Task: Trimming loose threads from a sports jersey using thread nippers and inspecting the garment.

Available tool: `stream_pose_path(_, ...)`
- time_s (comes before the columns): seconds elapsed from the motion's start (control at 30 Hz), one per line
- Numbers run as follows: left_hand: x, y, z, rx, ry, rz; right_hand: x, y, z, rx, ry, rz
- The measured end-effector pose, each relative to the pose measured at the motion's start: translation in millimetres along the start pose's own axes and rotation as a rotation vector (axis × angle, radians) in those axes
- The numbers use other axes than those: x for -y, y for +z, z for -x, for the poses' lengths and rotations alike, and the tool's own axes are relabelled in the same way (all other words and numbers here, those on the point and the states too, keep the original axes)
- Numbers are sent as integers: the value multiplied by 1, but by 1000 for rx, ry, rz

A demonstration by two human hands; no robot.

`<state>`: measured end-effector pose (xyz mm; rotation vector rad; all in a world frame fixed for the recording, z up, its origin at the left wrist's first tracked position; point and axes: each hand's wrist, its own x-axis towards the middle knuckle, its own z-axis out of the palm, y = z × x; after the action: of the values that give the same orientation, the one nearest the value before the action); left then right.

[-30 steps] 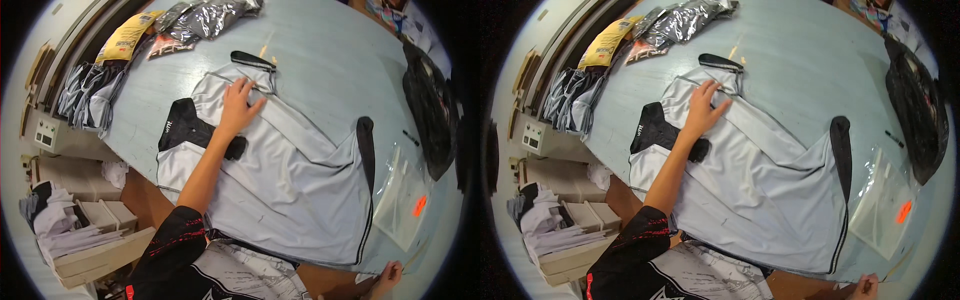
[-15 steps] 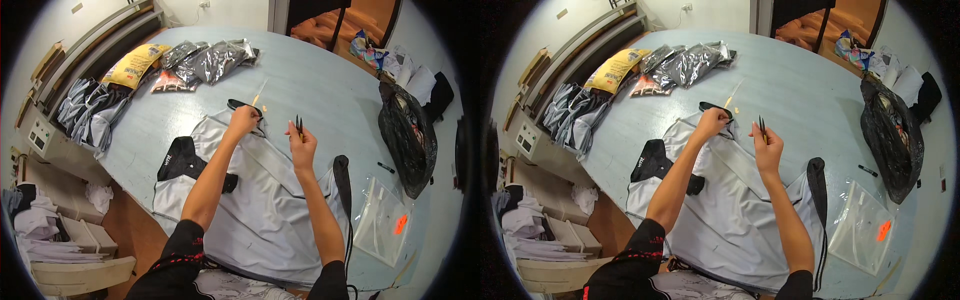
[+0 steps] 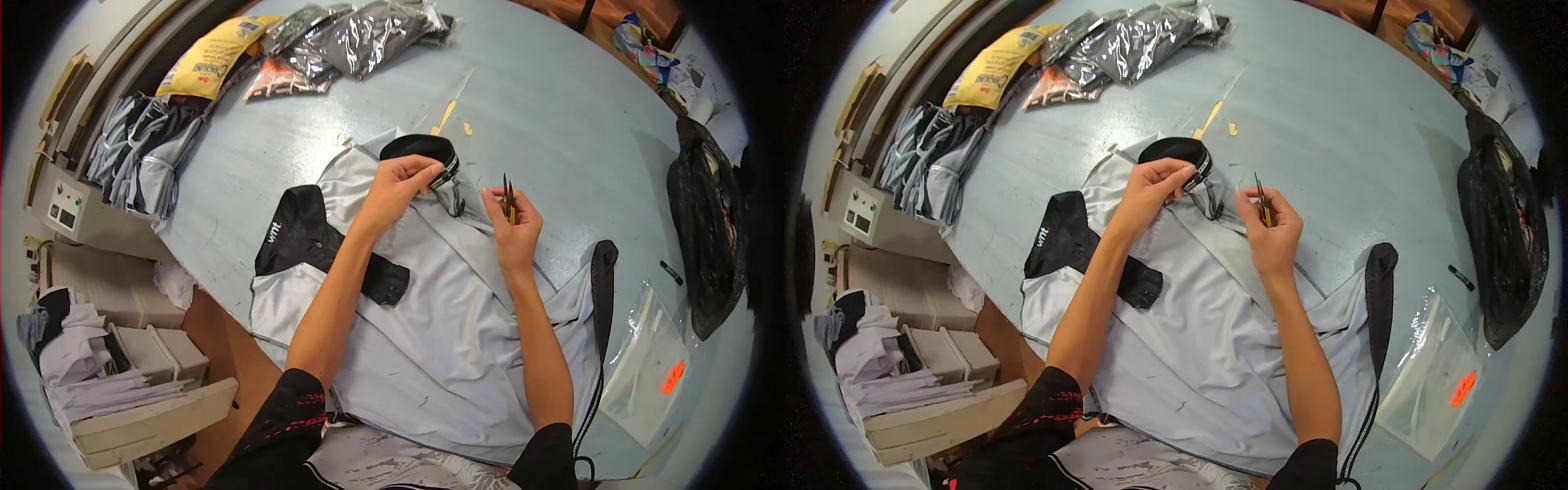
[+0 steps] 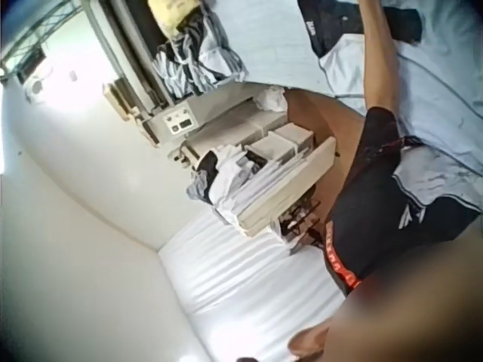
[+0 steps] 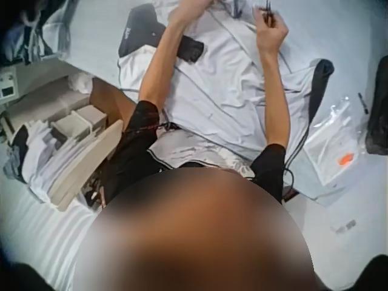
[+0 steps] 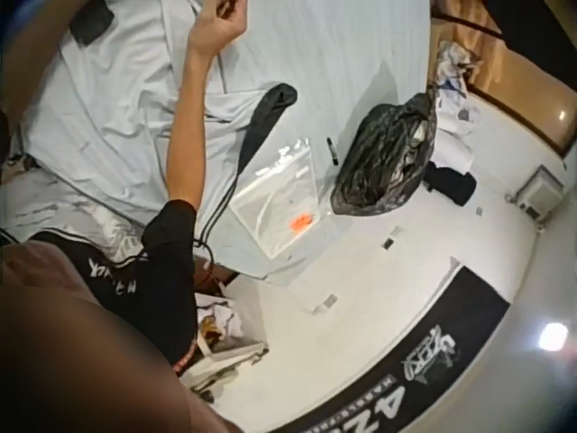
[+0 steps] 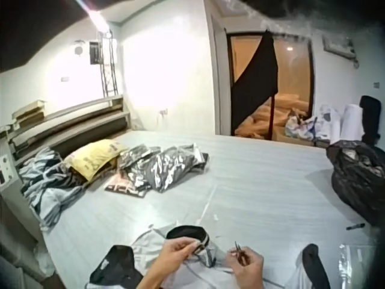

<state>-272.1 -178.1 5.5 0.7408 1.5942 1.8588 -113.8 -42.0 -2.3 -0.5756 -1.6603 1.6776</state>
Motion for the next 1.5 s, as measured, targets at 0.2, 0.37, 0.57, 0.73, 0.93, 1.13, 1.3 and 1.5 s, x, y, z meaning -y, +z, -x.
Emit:
stream_pose_path(0.2, -6, 2, 6, 111, -37, 170, 10, 8, 6, 109, -126, 117)
stream_pose_path(0.37, 5, -5, 1, 171, -50, 200, 6, 10, 3, 100, -92, 146)
stream_pose_path(0.57, 8, -10, -2, 158, -89, 263, -4, 11, 4, 92, -101, 138)
stream_pose_path(0.73, 9, -7, -3, 158, -121, 284, -6, 11, 10, 135, -310, 376)
stream_pose_path(0.93, 4, -1, 2, 191, -119, 221, -6, 33, 10, 39, -310, 394)
stream_pose_path(1.13, 5, -1, 2, 200, -90, 165, -11, 31, 11, 41, -451, 414)
stream_pose_path(1.3, 6, -1, 3, 185, -81, 188, -7, 30, 13, -18, -338, 335)
stream_pose_path(1.5, 10, -2, 3, 168, -55, 208, -7, 23, 9, -135, -56, 206)
